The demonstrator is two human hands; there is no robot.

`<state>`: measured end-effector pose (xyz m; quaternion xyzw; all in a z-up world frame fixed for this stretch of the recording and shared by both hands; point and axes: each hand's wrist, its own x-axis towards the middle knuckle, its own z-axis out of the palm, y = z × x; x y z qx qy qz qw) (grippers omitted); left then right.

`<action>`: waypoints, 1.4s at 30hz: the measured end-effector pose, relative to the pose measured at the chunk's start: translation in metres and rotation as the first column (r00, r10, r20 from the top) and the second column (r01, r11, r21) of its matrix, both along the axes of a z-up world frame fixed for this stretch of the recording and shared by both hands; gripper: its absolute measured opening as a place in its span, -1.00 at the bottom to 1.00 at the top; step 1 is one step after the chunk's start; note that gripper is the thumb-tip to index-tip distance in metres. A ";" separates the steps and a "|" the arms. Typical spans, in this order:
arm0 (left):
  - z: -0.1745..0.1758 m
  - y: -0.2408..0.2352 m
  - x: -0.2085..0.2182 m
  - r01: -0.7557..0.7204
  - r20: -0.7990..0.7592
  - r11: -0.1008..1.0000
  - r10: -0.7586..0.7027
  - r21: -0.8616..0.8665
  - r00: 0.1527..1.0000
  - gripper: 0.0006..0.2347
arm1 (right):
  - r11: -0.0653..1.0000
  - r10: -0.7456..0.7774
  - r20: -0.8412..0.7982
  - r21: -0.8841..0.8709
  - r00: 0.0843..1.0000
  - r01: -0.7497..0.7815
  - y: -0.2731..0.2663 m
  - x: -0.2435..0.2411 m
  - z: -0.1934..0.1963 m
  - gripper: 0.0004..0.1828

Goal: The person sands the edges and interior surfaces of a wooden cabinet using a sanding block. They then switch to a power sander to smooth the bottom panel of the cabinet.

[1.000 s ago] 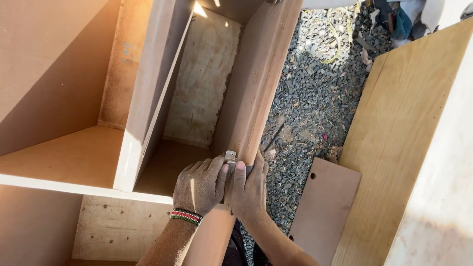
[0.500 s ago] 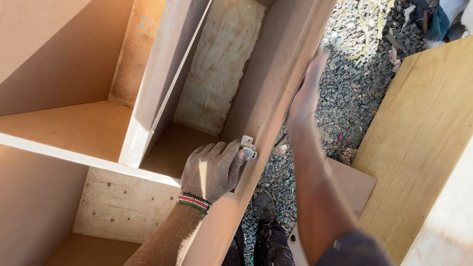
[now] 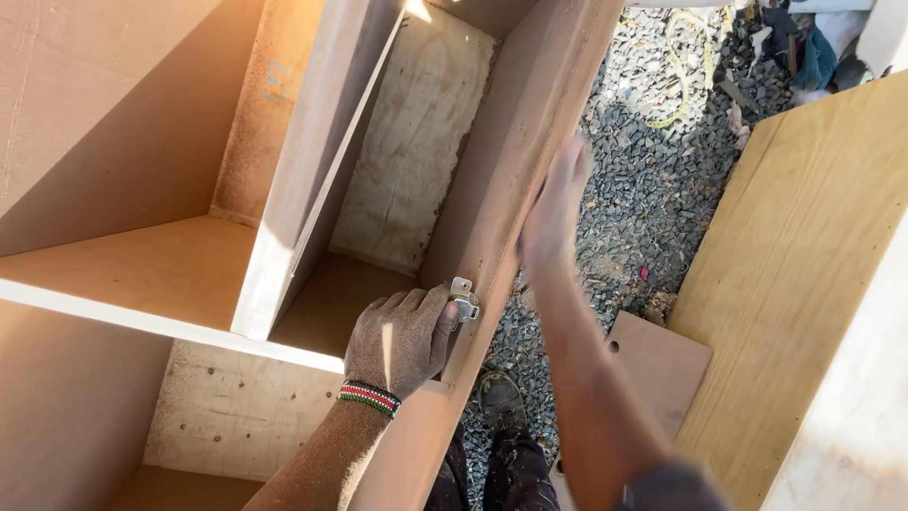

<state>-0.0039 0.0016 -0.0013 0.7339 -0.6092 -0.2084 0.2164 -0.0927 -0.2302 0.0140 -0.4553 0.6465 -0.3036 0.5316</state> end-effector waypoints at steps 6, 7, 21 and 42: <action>-0.002 -0.001 -0.002 -0.012 -0.001 0.998 0.012 0.067 1.000 -0.78 | 0.843 -0.217 -0.121 0.477 0.969 0.249 0.168 -0.023 0.032 -0.01; -0.003 0.001 -0.002 -0.015 -0.003 0.999 0.015 0.034 1.000 -0.77 | 0.876 -0.135 -0.209 0.431 0.969 0.215 0.125 -0.013 0.032 0.07; -0.005 -0.006 -0.007 -0.141 -0.048 0.988 0.144 0.055 0.988 -0.63 | 0.998 0.008 -0.319 -0.053 0.948 -0.026 -0.072 -0.002 -0.021 -0.20; 0.026 -0.007 -0.143 -0.899 -0.070 0.435 0.896 -0.056 0.438 -0.71 | -0.518 0.408 -0.895 -0.065 -0.180 -0.853 -0.168 -0.072 0.014 -0.20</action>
